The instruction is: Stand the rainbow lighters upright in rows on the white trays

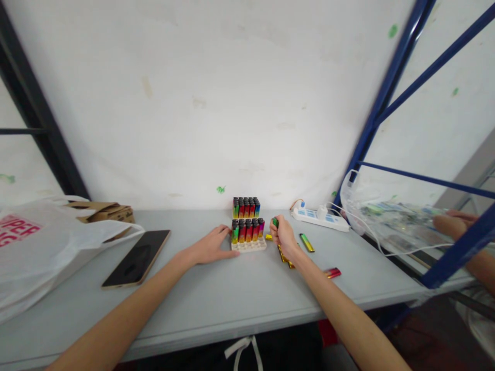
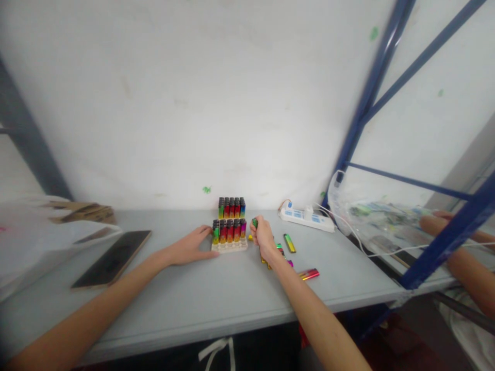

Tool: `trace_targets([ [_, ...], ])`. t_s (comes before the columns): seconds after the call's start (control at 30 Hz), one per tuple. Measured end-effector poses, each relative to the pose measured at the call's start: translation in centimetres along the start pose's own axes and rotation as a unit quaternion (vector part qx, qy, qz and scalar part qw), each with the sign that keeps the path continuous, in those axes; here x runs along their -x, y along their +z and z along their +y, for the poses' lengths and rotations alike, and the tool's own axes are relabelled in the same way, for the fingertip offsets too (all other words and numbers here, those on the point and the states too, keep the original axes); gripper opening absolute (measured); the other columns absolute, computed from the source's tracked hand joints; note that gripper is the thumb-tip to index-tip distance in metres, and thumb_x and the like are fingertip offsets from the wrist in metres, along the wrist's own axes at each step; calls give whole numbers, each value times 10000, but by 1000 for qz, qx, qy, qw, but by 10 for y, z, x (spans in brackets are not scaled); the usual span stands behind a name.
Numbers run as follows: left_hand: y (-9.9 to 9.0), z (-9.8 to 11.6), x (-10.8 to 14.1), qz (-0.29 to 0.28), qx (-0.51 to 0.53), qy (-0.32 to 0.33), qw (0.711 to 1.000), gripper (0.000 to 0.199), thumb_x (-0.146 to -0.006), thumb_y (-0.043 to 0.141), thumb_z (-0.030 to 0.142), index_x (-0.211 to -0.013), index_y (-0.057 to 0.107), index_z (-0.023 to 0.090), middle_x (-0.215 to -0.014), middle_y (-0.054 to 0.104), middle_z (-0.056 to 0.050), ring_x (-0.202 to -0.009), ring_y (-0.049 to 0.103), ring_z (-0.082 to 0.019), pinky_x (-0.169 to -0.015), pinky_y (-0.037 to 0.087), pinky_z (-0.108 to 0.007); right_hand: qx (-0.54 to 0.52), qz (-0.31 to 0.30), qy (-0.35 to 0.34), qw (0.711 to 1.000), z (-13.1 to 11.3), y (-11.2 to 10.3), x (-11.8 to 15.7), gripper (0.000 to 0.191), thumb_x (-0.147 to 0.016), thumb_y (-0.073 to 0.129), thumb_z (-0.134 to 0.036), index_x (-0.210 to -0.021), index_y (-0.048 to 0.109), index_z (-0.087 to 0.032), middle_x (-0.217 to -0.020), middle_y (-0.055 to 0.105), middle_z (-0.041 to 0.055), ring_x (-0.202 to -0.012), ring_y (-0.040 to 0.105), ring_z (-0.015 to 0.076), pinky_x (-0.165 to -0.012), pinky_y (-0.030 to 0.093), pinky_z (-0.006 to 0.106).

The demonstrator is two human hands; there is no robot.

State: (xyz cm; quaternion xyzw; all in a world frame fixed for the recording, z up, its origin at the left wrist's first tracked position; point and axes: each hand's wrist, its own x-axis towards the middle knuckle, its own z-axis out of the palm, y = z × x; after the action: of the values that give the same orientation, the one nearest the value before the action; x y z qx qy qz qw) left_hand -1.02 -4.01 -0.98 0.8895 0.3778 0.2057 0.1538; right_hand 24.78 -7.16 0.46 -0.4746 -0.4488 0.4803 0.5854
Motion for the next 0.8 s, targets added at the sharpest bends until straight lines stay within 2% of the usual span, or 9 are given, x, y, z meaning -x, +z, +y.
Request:
trace_targets([
  [0.17, 0, 1, 0, -4, -7, -4, 1000, 672, -780, 667, 698, -1194, 598, 173, -1296, 601, -147, -1207, 584, -351, -1092, 464, -461, 0, -22, 10, 1000, -1, 1, 0, 447, -883, 433, -545, -577, 323, -238, -510, 174, -93, -446, 97, 77, -401, 86, 211],
  [0.3, 0, 2, 0, -10, -18, -4, 1000, 681, -792, 659, 702, -1213, 592, 171, -1303, 593, -151, -1222, 580, -343, -1112, 451, -445, 25, -1, -9, 1000, 2, 1, -1, 429, -881, 425, -507, -560, 318, -241, -493, 216, -79, -430, 129, 80, -385, 99, 221],
  [0.4, -1, 1, 0, -9, -14, -5, 1000, 681, -792, 667, 695, -1217, 592, 168, -1315, 587, -157, -1218, 584, -347, -1109, 453, -456, 46, 7, -32, 998, 5, -1, -2, 461, -898, 428, -544, -564, 343, -238, -486, 238, -74, -421, 158, 82, -385, 119, 229],
  [0.5, 0, 0, 0, -11, -17, -7, 1000, 690, -793, 661, 705, -1213, 597, 161, -1323, 585, -161, -1220, 586, -350, -1108, 454, -446, 56, -11, -54, 997, 5, -3, -5, 535, -907, 420, -676, -630, 449, -219, -506, 262, -79, -419, 193, 82, -401, 146, 231],
  [0.57, 1, -1, 0, -10, -21, -6, 1000, 700, -791, 656, 715, -1212, 597, 159, -1323, 587, -161, -1223, 584, -349, -1105, 456, -435, 73, -23, -88, 993, 4, -6, -7, 585, -894, 408, -753, -753, 554, -205, -538, 320, -75, -424, 249, 88, -410, 186, 234],
  [0.67, 1, -1, 0, -5, -18, 0, 1000, 693, -787, 664, 710, -1211, 597, 167, -1307, 599, -151, -1212, 588, -343, -1101, 459, -436, 143, -22, -160, 977, 2, -10, -8, 588, -921, 394, -750, -941, 615, -206, -603, 458, -51, -475, 405, 118, -460, 326, 250],
  [0.73, 1, -1, 0, -4, -14, 1, 1000, 692, -783, 670, 705, -1210, 598, 166, -1297, 604, -152, -1205, 591, -344, -1100, 459, -448, 213, -16, -220, 952, 1, -12, -7, 524, -951, 423, -690, -956, 619, -204, -714, 574, -4, -596, 534, 149, -560, 432, 272],
  [0.8, 1, -1, 0, -4, -12, -1, 1000, 698, -782, 673, 704, -1207, 600, 155, -1296, 598, -162, -1206, 590, -349, -1102, 456, -457, 285, -4, -287, 914, -1, -13, -6, 451, -959, 484, -620, -910, 630, -196, -852, 635, 50, -755, 603, 183, -682, 482, 301],
])
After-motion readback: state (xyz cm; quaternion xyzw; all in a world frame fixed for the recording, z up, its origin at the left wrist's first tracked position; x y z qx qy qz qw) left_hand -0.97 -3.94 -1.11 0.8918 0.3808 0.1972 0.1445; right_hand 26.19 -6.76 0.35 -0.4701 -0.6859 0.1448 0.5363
